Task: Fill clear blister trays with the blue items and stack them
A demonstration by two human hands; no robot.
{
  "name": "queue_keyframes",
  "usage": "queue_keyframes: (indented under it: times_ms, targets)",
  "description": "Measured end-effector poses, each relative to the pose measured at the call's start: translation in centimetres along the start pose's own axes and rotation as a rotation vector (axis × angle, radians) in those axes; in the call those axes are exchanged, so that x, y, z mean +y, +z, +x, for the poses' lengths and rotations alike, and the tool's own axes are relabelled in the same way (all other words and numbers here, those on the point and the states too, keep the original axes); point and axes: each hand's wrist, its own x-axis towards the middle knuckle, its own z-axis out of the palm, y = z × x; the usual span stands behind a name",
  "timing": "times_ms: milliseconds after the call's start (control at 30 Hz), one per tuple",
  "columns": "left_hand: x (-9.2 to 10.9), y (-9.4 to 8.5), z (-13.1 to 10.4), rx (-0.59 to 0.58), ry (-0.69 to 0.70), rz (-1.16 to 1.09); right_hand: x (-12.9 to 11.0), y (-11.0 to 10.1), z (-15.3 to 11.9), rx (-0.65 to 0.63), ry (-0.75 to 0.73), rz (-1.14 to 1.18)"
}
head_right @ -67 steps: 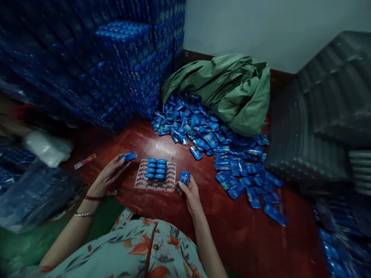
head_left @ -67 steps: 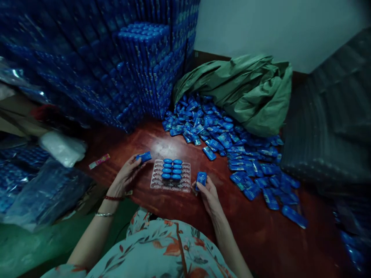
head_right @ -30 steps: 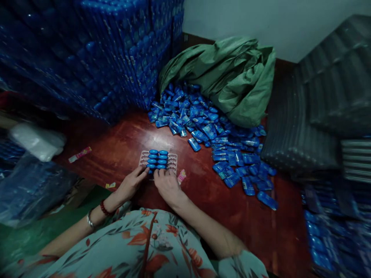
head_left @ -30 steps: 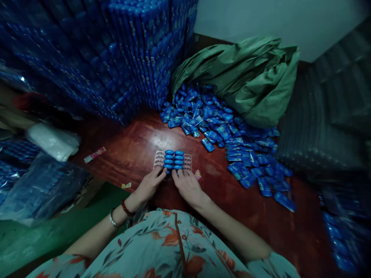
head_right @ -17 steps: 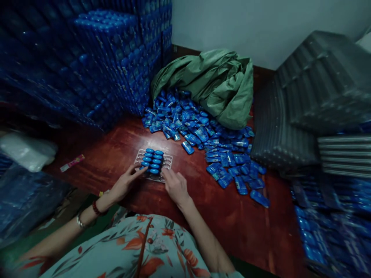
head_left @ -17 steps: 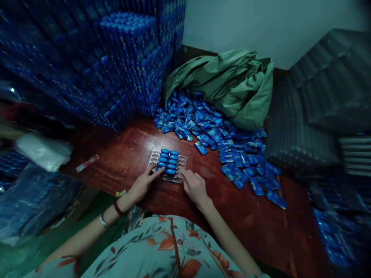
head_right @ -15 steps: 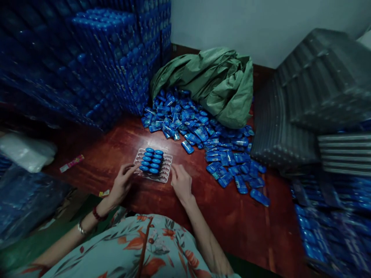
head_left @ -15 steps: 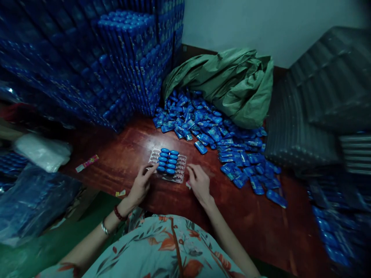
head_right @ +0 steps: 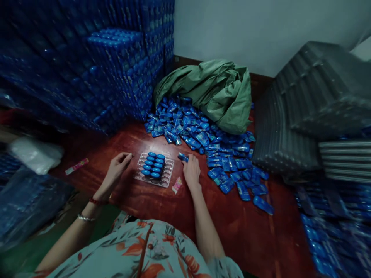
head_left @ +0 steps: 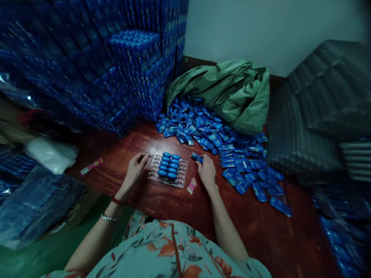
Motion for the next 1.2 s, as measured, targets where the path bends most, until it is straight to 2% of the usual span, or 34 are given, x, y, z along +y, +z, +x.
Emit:
queue_keyframes:
  times_ms: [67,133,300,433,533,600,667,767,833,900,933,1000,1033,1100,1200]
  targets:
    - [-0.5,0.5,2.5,-0.045,0.138,0.228,-0.2,0.0,-2.2,-0.004,-0.02,0.02]
    - [-0.4,2.0,5.3,-0.149,0.284,0.468,-0.3,0.0,-4.0,-0.017,-0.013,0.093]
    - [1.8,8.2,11.5,-0.396,0.514,0.671,-0.4,-0.5,-5.8,-0.048,0.189,0.353]
    - [3.1,12.8,13.2,-0.562,0.689,0.791,-0.1,-0.8,-6.2,-0.044,0.346,0.681]
    - [3.4,14.0,13.2,-0.633,0.745,0.821,0.2,-1.4,-7.1,-0.052,0.464,0.915]
    - [3.5,13.3,12.9,-0.639,0.751,0.837,0.1,-2.1,-7.9,-0.043,0.508,1.007]
    - [3.5,11.3,12.2,-0.583,0.73,0.816,-0.3,-2.8,-8.7,-0.038,0.517,1.062]
    - [3.2,6.6,9.8,-0.338,0.577,0.593,-1.2,-3.4,-9.7,-0.126,0.516,1.107]
    - [2.7,2.8,7.0,-0.182,0.406,0.413,-1.7,-3.5,-10.0,-0.22,0.518,1.125]
    - [1.8,-0.8,3.6,-0.092,0.256,0.326,-2.0,-3.5,-10.1,-0.319,0.511,1.164]
    - [1.3,-2.3,1.8,-0.079,0.18,0.305,-2.1,-3.6,-10.1,-0.371,0.5,1.19]
    - [0.1,-4.4,-1.7,-0.13,0.07,0.308,-2.2,-3.8,-10.0,-0.461,0.464,1.219]
    - [-0.5,-4.8,-3.2,-0.169,0.041,0.322,-2.4,-3.8,-10.0,-0.481,0.443,1.211]
    - [-1.5,-4.6,-5.5,-0.247,0.026,0.363,-3.0,-3.6,-9.9,-0.452,0.394,1.14]
    - [-2.6,-2.6,-7.0,-0.348,0.099,0.423,-4.6,-2.5,-9.6,-0.339,0.258,0.942]
